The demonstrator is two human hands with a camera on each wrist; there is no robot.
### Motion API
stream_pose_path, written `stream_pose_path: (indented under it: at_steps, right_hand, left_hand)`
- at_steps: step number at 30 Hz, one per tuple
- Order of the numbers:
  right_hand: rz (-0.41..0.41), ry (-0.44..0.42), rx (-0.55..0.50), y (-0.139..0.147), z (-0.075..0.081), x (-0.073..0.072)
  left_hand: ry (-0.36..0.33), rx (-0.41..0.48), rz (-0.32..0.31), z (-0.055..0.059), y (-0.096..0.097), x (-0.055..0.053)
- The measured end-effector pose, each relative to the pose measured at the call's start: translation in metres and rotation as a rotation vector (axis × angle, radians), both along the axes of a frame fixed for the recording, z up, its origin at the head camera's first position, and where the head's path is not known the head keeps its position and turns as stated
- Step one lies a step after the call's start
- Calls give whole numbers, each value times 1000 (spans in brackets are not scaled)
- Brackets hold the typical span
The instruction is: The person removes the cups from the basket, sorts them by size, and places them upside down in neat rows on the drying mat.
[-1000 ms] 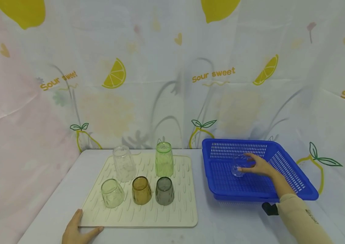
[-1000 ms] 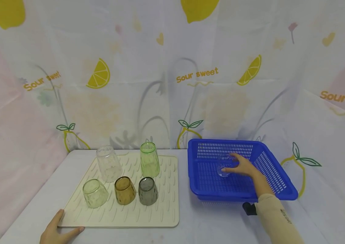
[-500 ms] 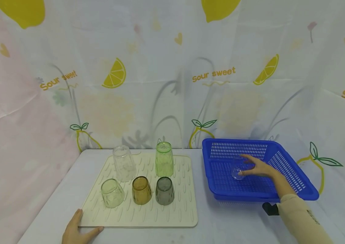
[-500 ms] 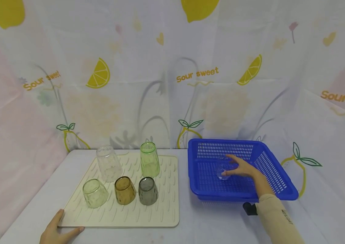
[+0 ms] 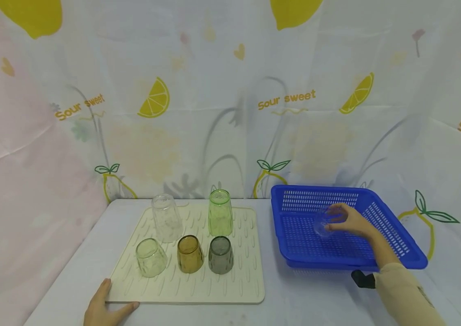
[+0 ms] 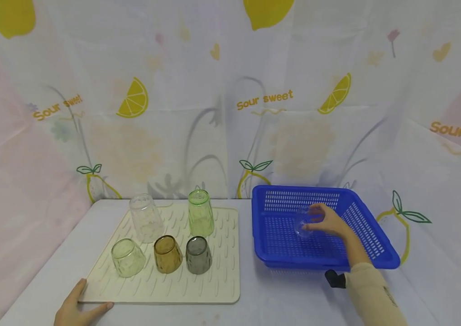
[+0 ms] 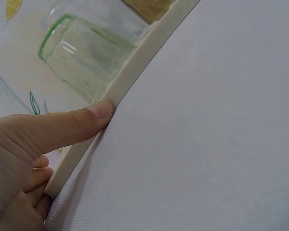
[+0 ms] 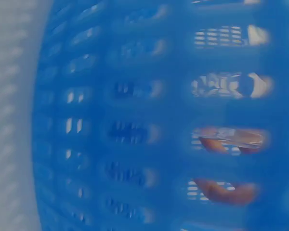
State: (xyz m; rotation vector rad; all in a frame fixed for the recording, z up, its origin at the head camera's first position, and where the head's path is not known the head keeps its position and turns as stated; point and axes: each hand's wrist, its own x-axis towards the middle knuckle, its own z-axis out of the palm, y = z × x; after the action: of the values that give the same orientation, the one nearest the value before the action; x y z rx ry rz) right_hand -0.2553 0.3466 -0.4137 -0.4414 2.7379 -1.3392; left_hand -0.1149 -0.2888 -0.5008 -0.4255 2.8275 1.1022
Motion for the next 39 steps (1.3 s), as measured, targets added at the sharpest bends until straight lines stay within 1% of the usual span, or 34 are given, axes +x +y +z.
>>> stream_pose_path:
  at_steps: [4, 6, 7, 8, 10, 12, 14, 16, 18, 19, 21, 23, 24, 26, 29, 31, 35, 36, 38, 39]
  right_hand:
    - [-37, 55, -22, -1, 4, 2]
    - [-55, 69, -25, -4, 7, 4]
    - [-60, 75, -26, -5, 8, 5]
    - [-66, 79, -30, -6, 9, 6]
    - [-72, 88, -43, -9, 12, 9]
    - [-74, 106, -53, -11, 14, 13]
    - [-80, 126, -62, -12, 14, 16]
    - [-81, 150, -68, -13, 14, 20]
    - [-80, 183, -111, -9, 7, 18]
    - [-80, 186, -121, -10, 8, 20]
    - [-82, 185, -135, -12, 11, 24]
    - [-97, 179, -157, -17, 16, 29]
    - [-111, 168, -136, -22, 24, 36]
    - [-117, 158, -127, -29, 32, 43]
    - [-122, 159, -129, -35, 37, 51]
    - [-107, 164, -161, -38, 38, 56]
    - [-65, 190, -232, -45, 41, 62]
    - [-55, 198, -246, -46, 42, 64]
    - [-51, 212, -239, -50, 43, 67]
    - [-53, 214, -236, -52, 44, 69]
  left_hand:
    - [-5, 14, 3, 1, 0, 0]
    - [-25, 26, 29, 2, 0, 1]
    - [-22, 15, 39, 3, -1, 1]
    - [-15, -2, 51, 5, -1, 2]
    - [-1, -24, 95, 9, -1, 3]
    - [23, -40, 120, 16, -2, 6]
    - [85, -15, 159, 24, 0, 10]
    - [179, 54, 196, 33, 4, 13]
    - [321, 109, 220, 42, 10, 15]
    - [402, 132, 223, 46, 13, 15]
    - [535, 169, 209, 54, 20, 15]
    - [628, 192, 188, 64, 26, 13]
    - [657, 199, 173, 69, 29, 12]
    - [690, 236, 147, 77, 33, 11]
    - [706, 280, 111, 89, 40, 10]
    - [719, 319, 72, 95, 43, 8]
    - [772, 476, -42, 102, 51, 3]
    - [782, 502, -68, 103, 54, 1]
    - [800, 537, -116, 105, 59, -3]
    - [804, 526, -137, 105, 63, -5]
